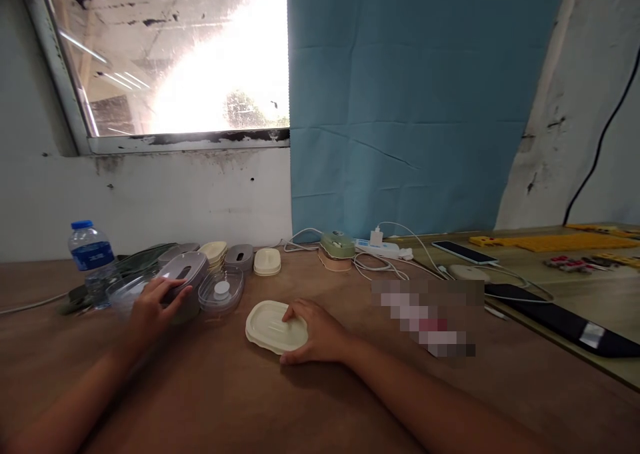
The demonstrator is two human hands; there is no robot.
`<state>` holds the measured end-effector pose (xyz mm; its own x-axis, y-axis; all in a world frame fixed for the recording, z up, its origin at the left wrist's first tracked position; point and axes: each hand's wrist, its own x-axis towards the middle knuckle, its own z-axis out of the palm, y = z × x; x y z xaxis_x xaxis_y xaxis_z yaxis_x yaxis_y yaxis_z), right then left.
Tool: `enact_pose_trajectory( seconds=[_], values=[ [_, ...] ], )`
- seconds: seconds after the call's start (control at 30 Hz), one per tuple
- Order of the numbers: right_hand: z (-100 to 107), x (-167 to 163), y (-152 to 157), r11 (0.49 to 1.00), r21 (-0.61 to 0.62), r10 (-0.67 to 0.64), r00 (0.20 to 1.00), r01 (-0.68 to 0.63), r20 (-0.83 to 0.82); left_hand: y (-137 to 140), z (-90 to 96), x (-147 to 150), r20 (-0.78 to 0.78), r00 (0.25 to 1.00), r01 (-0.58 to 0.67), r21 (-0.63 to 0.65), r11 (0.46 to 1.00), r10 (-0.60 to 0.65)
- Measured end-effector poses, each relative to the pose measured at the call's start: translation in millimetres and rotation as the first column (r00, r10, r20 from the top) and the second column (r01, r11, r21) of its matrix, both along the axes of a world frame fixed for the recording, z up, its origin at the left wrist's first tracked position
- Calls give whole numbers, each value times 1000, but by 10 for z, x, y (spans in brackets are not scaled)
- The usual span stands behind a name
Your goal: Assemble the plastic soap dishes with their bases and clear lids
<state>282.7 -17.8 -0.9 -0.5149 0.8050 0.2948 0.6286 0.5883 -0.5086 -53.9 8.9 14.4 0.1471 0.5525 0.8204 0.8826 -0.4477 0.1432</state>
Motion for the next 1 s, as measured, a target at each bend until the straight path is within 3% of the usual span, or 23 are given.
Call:
enact_pose_trajectory(
  seconds=[0.17, 0.37, 0.57, 1.0],
  values=[
    [5, 3, -17, 999, 11, 42, 999, -42, -4, 85, -34, -70, -32, 999, -25, 21, 999, 26],
    [47, 107, 32, 961, 36, 271, 961, -273, 52, 136, -70, -139, -106, 994, -19, -4, 1000, 19],
    [78, 192, 98, 934, 86, 346, 938, -347, 33, 128, -50, -163, -146, 989, -41, -47, 998, 34],
    [-44, 262, 208, 960, 57, 278, 960, -276, -29, 128, -93, -161, -162, 986, 24, -49, 999, -31]
  ],
)
